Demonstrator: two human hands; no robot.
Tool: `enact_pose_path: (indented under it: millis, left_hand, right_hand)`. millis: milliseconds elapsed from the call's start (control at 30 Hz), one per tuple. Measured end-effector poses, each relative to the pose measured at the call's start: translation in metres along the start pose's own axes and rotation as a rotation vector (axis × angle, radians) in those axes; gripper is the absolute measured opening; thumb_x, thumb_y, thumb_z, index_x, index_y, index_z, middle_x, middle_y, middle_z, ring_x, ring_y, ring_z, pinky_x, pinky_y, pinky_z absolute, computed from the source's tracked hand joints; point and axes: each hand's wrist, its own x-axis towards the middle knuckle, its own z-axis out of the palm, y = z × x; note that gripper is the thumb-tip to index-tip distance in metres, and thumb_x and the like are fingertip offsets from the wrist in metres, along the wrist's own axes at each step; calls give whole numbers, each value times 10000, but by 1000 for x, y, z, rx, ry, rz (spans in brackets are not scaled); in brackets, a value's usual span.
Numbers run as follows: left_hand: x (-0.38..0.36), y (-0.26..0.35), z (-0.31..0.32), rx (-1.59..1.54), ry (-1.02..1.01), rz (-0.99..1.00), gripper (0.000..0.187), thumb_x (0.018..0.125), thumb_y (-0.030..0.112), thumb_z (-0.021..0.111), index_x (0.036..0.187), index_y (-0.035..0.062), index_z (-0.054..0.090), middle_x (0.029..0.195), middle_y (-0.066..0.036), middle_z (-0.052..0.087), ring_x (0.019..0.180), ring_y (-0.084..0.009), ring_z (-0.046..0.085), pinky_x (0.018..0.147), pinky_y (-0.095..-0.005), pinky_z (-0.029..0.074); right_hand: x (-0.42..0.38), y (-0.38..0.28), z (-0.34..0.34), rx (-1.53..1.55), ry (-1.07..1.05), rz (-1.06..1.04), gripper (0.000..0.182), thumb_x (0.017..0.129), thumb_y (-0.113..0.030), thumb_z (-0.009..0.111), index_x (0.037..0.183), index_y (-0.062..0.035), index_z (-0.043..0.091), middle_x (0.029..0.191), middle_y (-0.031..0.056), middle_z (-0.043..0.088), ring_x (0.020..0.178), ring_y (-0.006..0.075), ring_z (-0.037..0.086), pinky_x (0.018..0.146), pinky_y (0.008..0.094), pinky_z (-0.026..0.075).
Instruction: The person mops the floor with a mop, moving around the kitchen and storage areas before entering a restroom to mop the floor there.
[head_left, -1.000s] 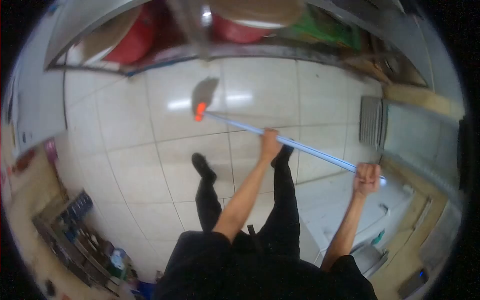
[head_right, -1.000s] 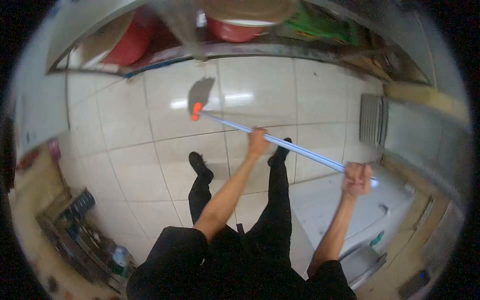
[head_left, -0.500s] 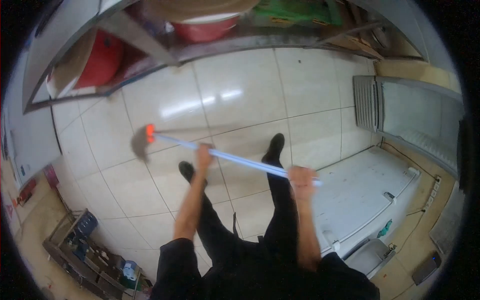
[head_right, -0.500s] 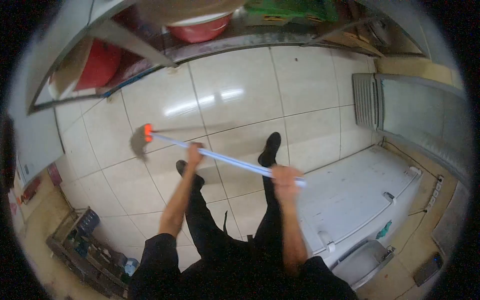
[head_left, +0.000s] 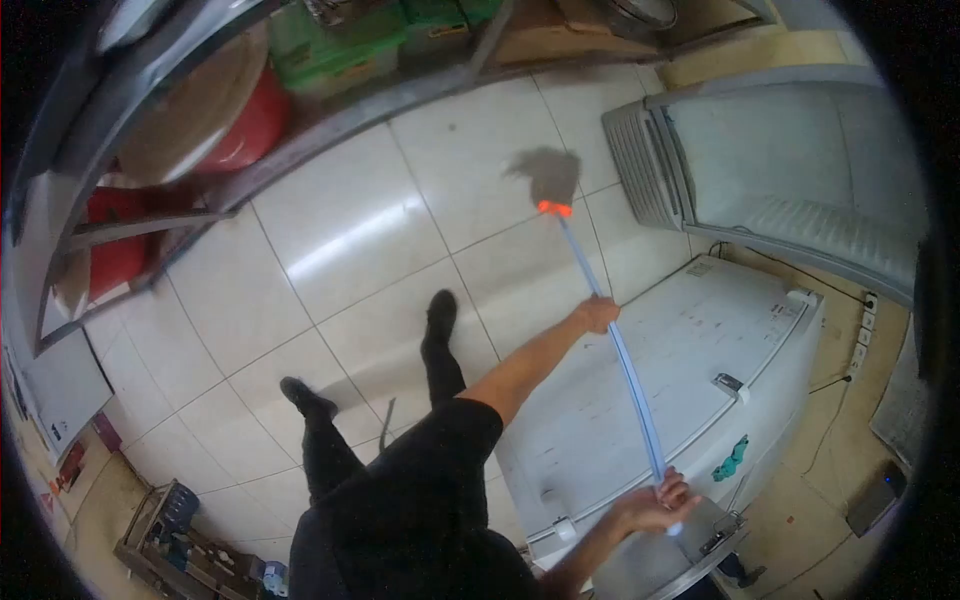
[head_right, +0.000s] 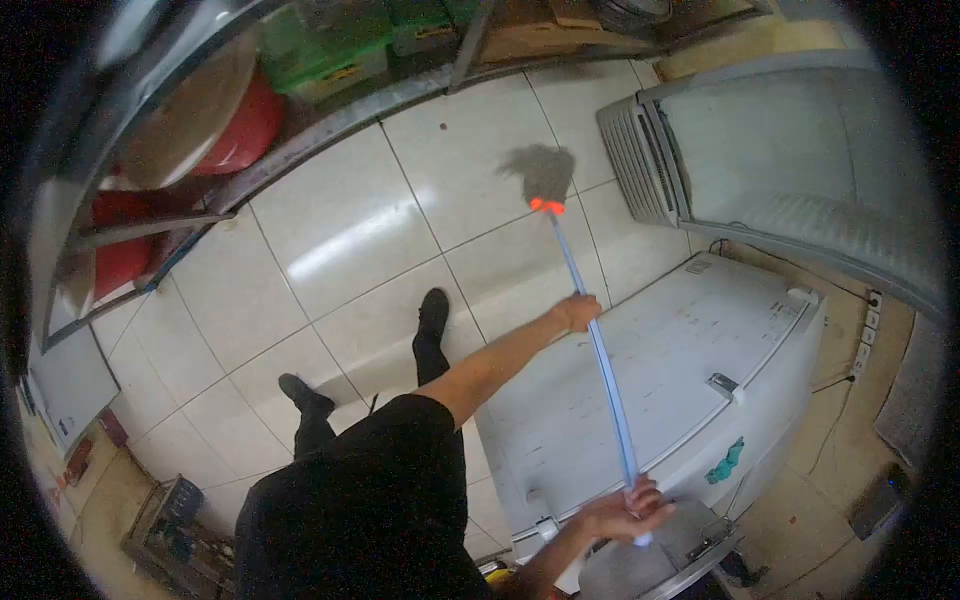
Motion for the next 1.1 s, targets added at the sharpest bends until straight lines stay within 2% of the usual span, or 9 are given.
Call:
enact_pose_path:
  millis: [100, 333, 700, 767, 833, 900, 967, 1033, 1100]
  left_hand:
    - [10, -25, 12, -30, 151, 26, 144, 593, 119, 658, 728, 98, 613, 873, -126, 543, 917, -271, 510, 831, -443, 396]
    - [-144, 32, -7, -250, 595, -139, 117, 596, 39, 641, 688, 30, 569, 824, -163, 538, 967, -307, 470, 876, -475, 363]
    - [-630, 23, -45, -229, 1196, -727, 83, 653, 128, 601, 635, 52, 575, 737, -112, 584, 834, -324, 507, 713, -444, 423]
    - [-705, 18, -16, -453, 1172, -767, 294, 631, 131, 615, 915, 55, 612, 989, -170, 571, 1059, -361, 443, 927, -456, 350]
    - [-835, -3, 8, -416, 1363, -832, 341, 619, 143, 645, 950, 64, 616, 1074, -179, 549, 1078, -371, 439, 968, -464, 318]
    - [-959, -34, 50, -264, 1517, -986, 354, 589, 131, 681, 934, 90, 614, 1103, -154, 540, 1140, -350, 410, 994, -461, 288]
    - [-1078, -73, 115, 34, 1447, -1134, 455, 569, 115, 681, 1011, 91, 574, 1153, -165, 494, 1189, -361, 358, 998, -463, 283]
    - [-1168, -82, 160, 177, 1356, -1389, 545, 555, 48, 641, 1083, 95, 514, 1213, -162, 450, 1214, -349, 335, 967, -474, 313]
    - [-1216, -77, 154, 445, 1422, -1115, 338, 572, 24, 631, 896, 92, 562, 973, -160, 523, 1014, -329, 473, 838, -437, 399]
  right_hand:
    - [-21, 29, -3, 68, 196, -20, 444, 902, -280, 407, 494, -142, 298, 454, -10, 241, 518, 145, 355, 691, 319, 368]
    - [-8, -14, -41, 259, -310, 106, 441, 905, -209, 395, 477, -180, 296, 412, -18, 295, 413, 99, 294, 568, 280, 344]
    - [-317, -148, 50, 383, -1379, 469, 415, 913, -187, 354, 510, -151, 260, 412, -28, 276, 400, 84, 224, 448, 257, 213]
    - [-366, -173, 41, 341, -1628, 476, 394, 905, -211, 386, 532, -159, 271, 435, -19, 249, 437, 94, 218, 489, 263, 237]
    - [-465, -167, 22, 87, -1669, 481, 370, 909, -254, 404, 570, -136, 314, 503, -23, 288, 495, 106, 280, 513, 273, 273]
    - [-570, -139, -10, 177, -1892, 554, 325, 909, -243, 447, 613, -124, 386, 583, -11, 345, 565, 121, 362, 596, 284, 361]
    - [-677, -117, -64, 130, -2019, 438, 204, 860, -175, 545, 725, -33, 602, 698, 44, 560, 643, 130, 521, 627, 291, 442]
    - [-741, -118, -110, -22, -2111, 480, 165, 847, -103, 542, 741, -8, 625, 691, 33, 582, 676, 97, 537, 639, 240, 436]
    - [-763, -151, -127, 89, -2074, 474, 245, 860, -110, 527, 640, -3, 546, 636, 3, 514, 611, 80, 456, 576, 242, 380]
